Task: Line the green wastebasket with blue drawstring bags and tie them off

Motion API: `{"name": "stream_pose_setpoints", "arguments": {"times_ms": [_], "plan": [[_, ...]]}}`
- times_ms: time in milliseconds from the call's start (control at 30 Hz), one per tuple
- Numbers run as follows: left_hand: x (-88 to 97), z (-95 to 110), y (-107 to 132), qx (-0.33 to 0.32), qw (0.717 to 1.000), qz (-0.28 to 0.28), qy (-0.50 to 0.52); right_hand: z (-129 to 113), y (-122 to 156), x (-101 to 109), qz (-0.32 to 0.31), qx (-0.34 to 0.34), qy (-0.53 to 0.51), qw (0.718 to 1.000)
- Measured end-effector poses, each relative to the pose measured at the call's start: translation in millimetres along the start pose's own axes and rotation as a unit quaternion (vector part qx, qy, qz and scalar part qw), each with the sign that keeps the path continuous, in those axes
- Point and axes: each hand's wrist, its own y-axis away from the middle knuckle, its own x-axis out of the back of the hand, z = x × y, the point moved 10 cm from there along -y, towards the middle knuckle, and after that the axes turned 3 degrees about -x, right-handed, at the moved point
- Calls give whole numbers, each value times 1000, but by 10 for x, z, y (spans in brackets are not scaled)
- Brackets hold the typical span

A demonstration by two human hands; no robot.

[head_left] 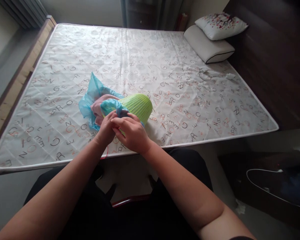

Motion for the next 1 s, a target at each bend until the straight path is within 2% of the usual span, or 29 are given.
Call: {"name": "stream_pose_setpoints", "arguments": {"times_ms": [100,200,267,467,567,667,767,867,1000], "plan": [[-92,8,0,1,999,-48,16,27,26,55,25,0,-24,999],[-116,6,-24,-8,997,-74,22,164,7,261,86,-46,-42,994],[-116,-5,-47,-19,996,-86,24,298,-36,358,100,-79,-20,992],[-153,-70,-65,-20,992,-128,-1,827,-116,295,21,-170,38,985],[-173,-58,-64,-30,988,-145,-43,951,-94,267,-18,-196,68,978],[-140,-15,-87,-68,982,-137,-108,992,-72,312,-30,-225,95,969],[-74,13,-123,-112,973,-109,-170,1053,-52,405,-9,-267,79,960],[28,72,-156,-155,957,-62,-238,1192,-6,500,23,-323,33,945],[255,298,-190,-213,929,14,-301,1431,95,642,67,-382,-31,921]]}}
